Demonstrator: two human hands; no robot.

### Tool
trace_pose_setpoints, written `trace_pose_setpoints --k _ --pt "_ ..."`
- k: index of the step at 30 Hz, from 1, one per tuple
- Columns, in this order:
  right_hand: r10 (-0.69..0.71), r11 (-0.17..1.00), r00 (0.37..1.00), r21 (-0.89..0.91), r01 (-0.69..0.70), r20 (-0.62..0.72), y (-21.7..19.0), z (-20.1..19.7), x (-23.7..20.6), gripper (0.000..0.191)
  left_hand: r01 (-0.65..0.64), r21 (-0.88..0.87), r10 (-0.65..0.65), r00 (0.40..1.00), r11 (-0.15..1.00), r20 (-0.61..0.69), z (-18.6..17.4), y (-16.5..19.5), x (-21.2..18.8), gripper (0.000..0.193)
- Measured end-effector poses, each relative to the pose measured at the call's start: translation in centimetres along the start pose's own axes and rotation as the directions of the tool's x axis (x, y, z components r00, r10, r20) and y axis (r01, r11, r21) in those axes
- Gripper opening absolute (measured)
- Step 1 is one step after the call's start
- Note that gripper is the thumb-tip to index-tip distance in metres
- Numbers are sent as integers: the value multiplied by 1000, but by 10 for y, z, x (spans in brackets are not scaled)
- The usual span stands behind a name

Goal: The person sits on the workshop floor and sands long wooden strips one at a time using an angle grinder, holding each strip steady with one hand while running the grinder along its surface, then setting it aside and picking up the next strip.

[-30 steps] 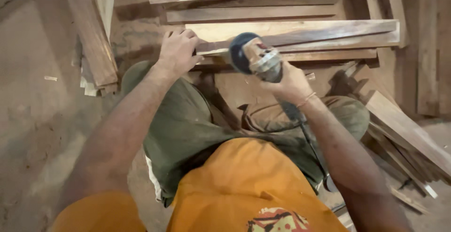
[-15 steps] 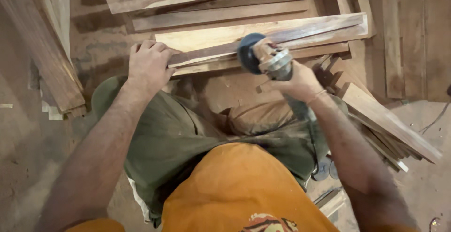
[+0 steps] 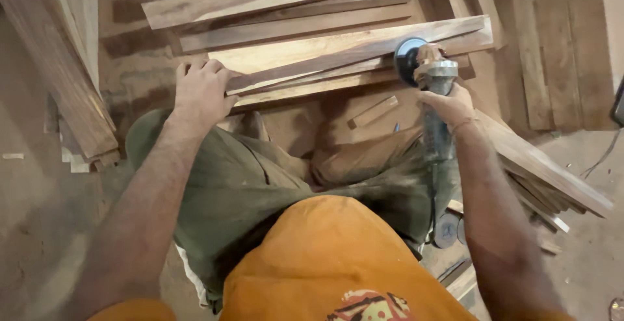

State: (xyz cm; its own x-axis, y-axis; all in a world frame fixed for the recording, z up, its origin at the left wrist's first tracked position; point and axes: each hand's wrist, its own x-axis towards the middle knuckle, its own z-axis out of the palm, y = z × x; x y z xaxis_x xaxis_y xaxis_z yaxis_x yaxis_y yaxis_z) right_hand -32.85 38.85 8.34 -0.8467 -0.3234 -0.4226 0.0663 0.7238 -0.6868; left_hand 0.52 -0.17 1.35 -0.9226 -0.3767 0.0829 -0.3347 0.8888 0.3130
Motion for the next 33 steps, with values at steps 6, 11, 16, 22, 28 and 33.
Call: trace_pose_setpoints --k 6,11,16,22,28,33 --pt "-21 957 990 -283 61 140 -29 54 -38 54 -49 -108 41 997 993 -69 24 41 26 50" --pt "-302 836 907 -375 400 294 -57 95 -49 72 -32 -219 -1 989 975 -148 34 50 37 41" --pt "-183 828 950 -481 288 254 -54 70 -25 68 -31 -208 6 993 978 -120 34 47 42 40" --pt "-78 880 981 -451 150 175 -14 3 20 55 -55 -197 30 991 979 -127 37 45 45 42" --pt "-22 973 999 -229 29 32 9 -40 44 42 -53 -206 31 994 977 -107 30 46 43 40" --pt "36 997 999 65 -36 -5 10 -17 22 40 11 -153 -13 1000 988 -10 24 31 36 41"
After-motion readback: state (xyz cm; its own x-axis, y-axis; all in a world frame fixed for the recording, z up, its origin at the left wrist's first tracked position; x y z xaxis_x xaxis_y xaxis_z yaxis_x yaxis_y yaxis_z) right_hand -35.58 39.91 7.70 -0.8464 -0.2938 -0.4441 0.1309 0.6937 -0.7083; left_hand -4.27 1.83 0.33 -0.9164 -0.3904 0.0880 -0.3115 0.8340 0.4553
